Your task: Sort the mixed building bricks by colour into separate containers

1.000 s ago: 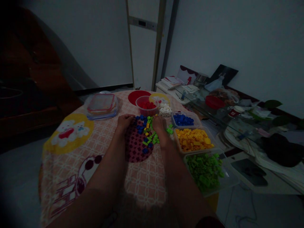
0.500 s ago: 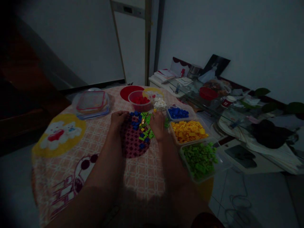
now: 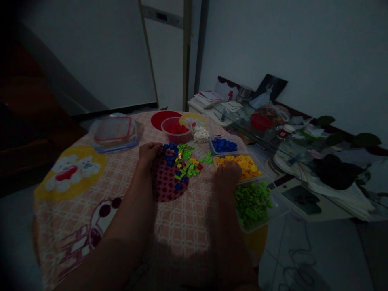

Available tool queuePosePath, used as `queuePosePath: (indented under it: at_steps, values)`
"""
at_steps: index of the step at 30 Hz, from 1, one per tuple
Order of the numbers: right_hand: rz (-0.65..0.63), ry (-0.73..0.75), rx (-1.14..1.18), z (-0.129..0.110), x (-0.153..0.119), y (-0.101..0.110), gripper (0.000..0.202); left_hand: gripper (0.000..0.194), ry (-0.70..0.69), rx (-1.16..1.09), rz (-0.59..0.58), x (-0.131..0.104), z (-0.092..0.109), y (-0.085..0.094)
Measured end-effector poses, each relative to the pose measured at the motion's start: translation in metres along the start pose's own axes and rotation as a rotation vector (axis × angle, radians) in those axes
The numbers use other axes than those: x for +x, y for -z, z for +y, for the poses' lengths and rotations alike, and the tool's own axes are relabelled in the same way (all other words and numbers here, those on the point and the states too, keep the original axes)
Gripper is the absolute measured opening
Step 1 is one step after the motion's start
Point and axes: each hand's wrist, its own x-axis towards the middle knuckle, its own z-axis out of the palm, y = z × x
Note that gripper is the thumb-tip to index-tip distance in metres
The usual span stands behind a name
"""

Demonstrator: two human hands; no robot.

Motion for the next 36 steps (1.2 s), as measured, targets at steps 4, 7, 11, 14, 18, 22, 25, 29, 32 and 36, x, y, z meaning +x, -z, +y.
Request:
queuePosePath:
  at_steps: [4,7,11,14,18,22,25,29,32,36]
  values:
    - [0.099,0.066,0.051,-0.003,0.002,-0.004,0.024,0.023,-0.005,-0.011,0.004,-0.001,0.002,0.000]
    - [0.120,0.231,0.160,-0.016,0.002,-0.013,0.023,0.023,-0.013,-0.013,-0.006,0.001,-0.001,0.001]
    - [-0.002,0.425,0.231,-0.039,0.002,-0.033,0.029,0.024,-0.030,0.012,-0.004,0.003,-0.004,0.001]
    - [-0.144,0.468,0.172,-0.053,0.006,-0.049,0.031,0.023,-0.032,0.018,0.005,0.001,-0.002,0.001]
    - [-0.313,0.423,0.017,-0.069,0.008,-0.064,0.033,0.022,0.000,0.021,-0.001,-0.003,0.003,0.002]
    - [-0.352,0.411,0.036,-0.075,0.002,-0.069,0.032,0.024,-0.019,0.054,-0.007,-0.001,0.002,0.002]
    - [-0.366,0.388,0.179,-0.071,-0.001,-0.070,0.027,0.026,-0.016,0.077,0.002,0.002,-0.002,0.002]
    - [-0.339,0.306,0.420,-0.064,-0.001,-0.073,0.014,0.027,-0.008,0.062,-0.005,0.003,-0.003,0.001]
    - [-0.305,0.189,0.648,-0.061,-0.001,-0.077,0.008,0.026,-0.014,0.045,-0.005,0.003,-0.004,0.001]
    - [-0.299,-0.029,0.917,-0.055,0.001,-0.084,0.011,0.027,-0.040,0.048,-0.010,0.003,-0.006,0.002]
